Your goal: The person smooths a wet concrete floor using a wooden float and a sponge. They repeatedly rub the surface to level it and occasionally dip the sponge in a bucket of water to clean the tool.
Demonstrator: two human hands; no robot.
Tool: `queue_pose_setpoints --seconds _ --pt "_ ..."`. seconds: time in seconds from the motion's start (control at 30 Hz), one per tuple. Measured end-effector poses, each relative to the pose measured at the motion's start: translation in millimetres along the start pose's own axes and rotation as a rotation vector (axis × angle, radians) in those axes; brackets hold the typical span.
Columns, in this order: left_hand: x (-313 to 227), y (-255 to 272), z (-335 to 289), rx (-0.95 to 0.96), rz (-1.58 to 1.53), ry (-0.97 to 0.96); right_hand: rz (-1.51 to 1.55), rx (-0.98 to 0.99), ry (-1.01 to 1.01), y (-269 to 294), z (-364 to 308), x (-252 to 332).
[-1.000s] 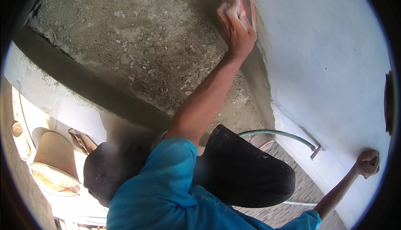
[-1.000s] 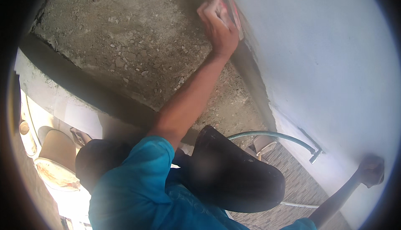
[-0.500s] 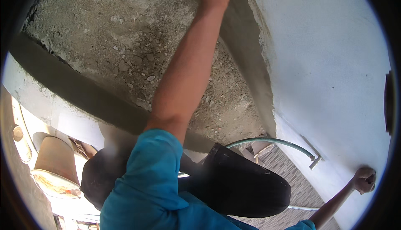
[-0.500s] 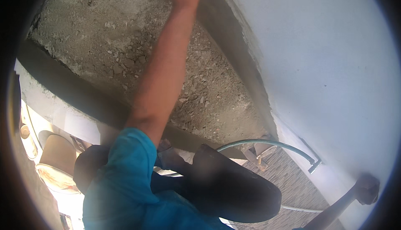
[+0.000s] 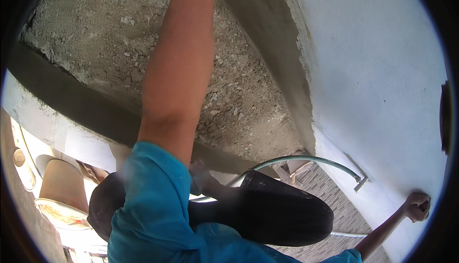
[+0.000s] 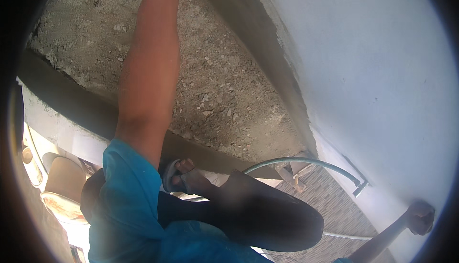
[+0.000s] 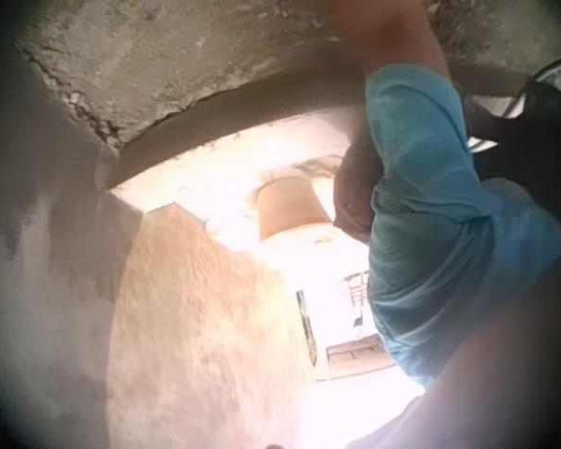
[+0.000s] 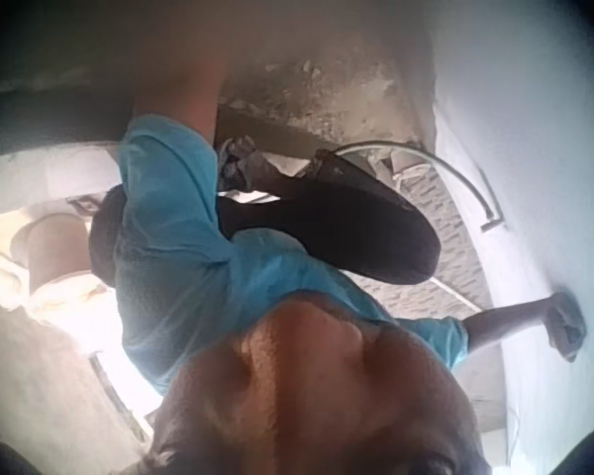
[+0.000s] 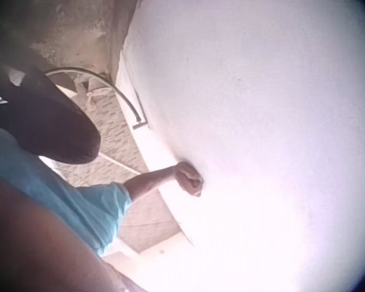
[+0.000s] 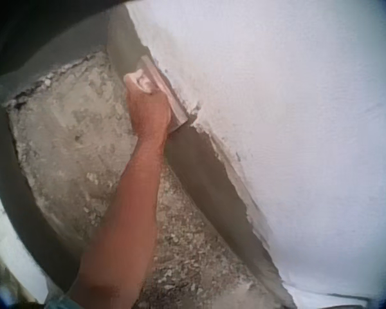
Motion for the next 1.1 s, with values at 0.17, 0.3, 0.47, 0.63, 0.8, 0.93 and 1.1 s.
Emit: queue_pose_setpoints --seconds 0.17,0.3,0.47,0.63,0.8,0.93,1.1 --pt "129 -34 -107 -0.278 0.145 -0.706 0.064 -0.042 -0.092 -6 -33 -50" --pt "77 -23 -54 -0.258 0.248 -0.81 0.084 -0.055 -0.263 -1 -50 -65" --pt "49 -11 -22 -0.452 0.247 -0.8 0.13 -0.062 -0.25 0 -16 -21" --pt "92 -34 -87 -0.265 0.177 -0.775 0.152 -0.098 0.033 2 18 29" --pt "-39 2 18 -0.395 0.046 -0.655 -0.049 -0.192 0.113 3 15 25" --pt "101 -43 -91 -0.281 0.178 -0.529 -0.035 -0.111 0.191 3 3 -2" --pt "203 -65 -196 -0.193 0.115 -0.559 0.09 -0.111 0.02 -9 31 53"
Point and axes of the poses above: each hand's wrist, its own z-axis towards the middle knuckle, its own y-axis out of the back of the hand, x = y × z, the point moved 5 cm from there along z, towards the middle knuckle, and after that the axes turned 10 degrees about -x, right-handed, at the moved point
